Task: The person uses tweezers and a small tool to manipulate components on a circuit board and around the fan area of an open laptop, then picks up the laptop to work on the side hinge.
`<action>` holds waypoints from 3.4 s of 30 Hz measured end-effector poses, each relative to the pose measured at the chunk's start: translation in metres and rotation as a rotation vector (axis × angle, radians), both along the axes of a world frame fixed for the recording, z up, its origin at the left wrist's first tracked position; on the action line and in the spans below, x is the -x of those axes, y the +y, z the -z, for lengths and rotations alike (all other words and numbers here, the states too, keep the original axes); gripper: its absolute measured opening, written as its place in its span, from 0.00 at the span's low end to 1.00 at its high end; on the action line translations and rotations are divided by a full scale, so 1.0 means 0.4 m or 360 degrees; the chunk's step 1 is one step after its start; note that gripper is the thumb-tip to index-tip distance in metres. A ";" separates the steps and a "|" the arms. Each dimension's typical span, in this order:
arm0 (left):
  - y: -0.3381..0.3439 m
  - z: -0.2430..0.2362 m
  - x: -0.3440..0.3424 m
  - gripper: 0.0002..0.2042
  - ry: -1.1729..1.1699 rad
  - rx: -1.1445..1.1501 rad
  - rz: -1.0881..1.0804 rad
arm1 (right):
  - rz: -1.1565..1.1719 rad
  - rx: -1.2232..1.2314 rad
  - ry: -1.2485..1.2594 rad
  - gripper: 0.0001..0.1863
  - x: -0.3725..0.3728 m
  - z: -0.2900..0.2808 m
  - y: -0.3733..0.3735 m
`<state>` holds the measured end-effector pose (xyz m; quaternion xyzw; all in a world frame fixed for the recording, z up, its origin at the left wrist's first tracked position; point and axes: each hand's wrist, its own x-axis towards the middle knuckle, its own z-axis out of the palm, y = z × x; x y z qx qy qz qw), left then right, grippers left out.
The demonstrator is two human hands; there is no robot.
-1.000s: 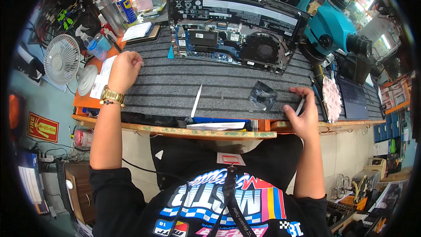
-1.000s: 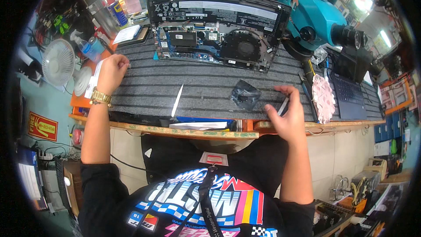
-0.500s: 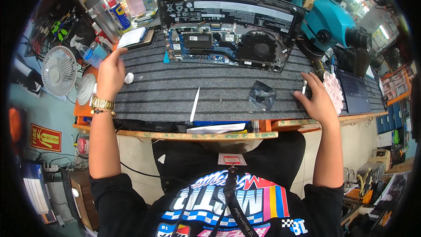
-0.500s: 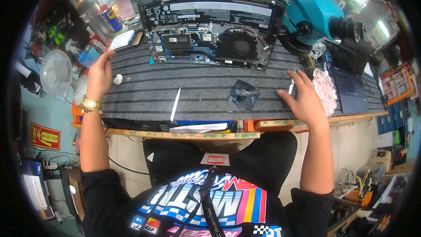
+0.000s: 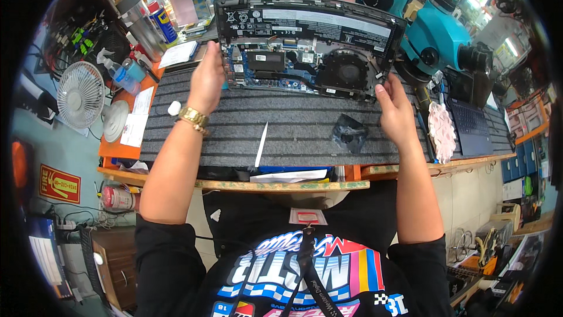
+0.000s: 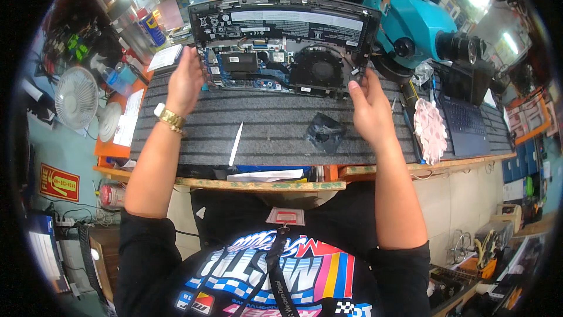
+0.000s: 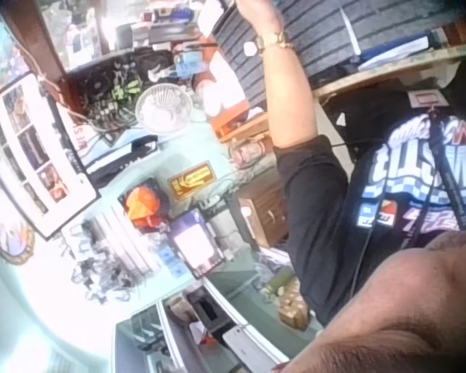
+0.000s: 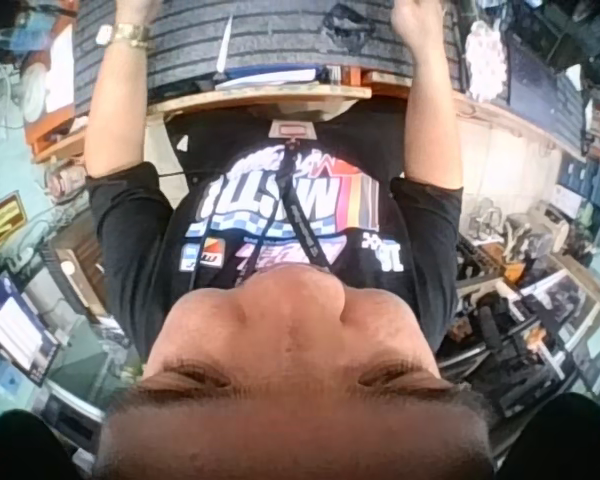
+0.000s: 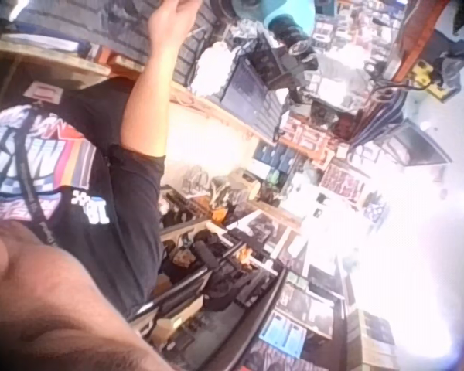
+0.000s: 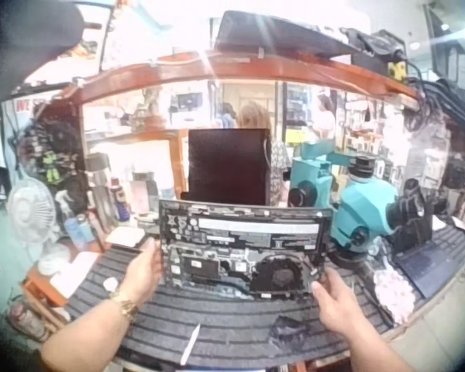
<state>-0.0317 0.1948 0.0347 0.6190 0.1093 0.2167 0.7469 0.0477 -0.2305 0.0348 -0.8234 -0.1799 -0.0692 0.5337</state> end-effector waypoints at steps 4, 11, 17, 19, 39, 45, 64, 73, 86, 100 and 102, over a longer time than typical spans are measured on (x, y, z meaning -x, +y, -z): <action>-0.039 0.018 -0.010 0.30 -0.0236 0.0071 0.0054 | -0.0135 -0.0173 0.0013 0.35 0.020 -0.005 0.024; -0.020 -0.032 0.084 0.24 -0.0318 0.0021 -0.0175 | -0.0189 -0.0174 -0.0208 0.33 0.108 -0.103 0.053; 0.010 -0.151 0.279 0.31 -0.0238 -0.0128 -0.0154 | -0.0364 -0.0245 -0.0082 0.29 0.171 -0.155 0.011; 0.063 -0.159 0.365 0.29 -0.0208 -0.0244 -0.0213 | -0.0485 -0.0356 0.0018 0.28 0.198 -0.156 0.018; 0.122 -0.151 0.638 0.25 -0.0117 0.0019 0.0051 | -0.1021 -0.1015 0.0831 0.30 0.341 -0.191 0.042; 0.123 -0.161 0.639 0.25 -0.0076 0.0109 0.0073 | -0.1005 -0.1098 0.0872 0.30 0.344 -0.189 0.050; 0.136 -0.198 0.630 0.30 0.0026 0.0501 0.0425 | -0.0951 -0.1177 0.0971 0.26 0.343 -0.185 0.045; 0.148 -0.193 0.637 0.33 -0.0050 0.0462 0.0490 | -0.0966 -0.1137 0.0967 0.29 0.342 -0.183 0.039; -0.090 -0.064 0.625 0.67 -0.1181 0.0164 0.0700 | -0.1467 -0.1826 0.1101 0.34 0.353 -0.124 0.060; -0.424 0.056 0.504 0.37 -0.0688 0.0607 0.0578 | -0.1239 -0.1617 0.1219 0.41 0.433 -0.075 0.104; -0.439 0.046 0.498 0.36 -0.0641 0.0633 0.0512 | -0.1191 -0.1586 0.1221 0.41 0.433 -0.090 0.101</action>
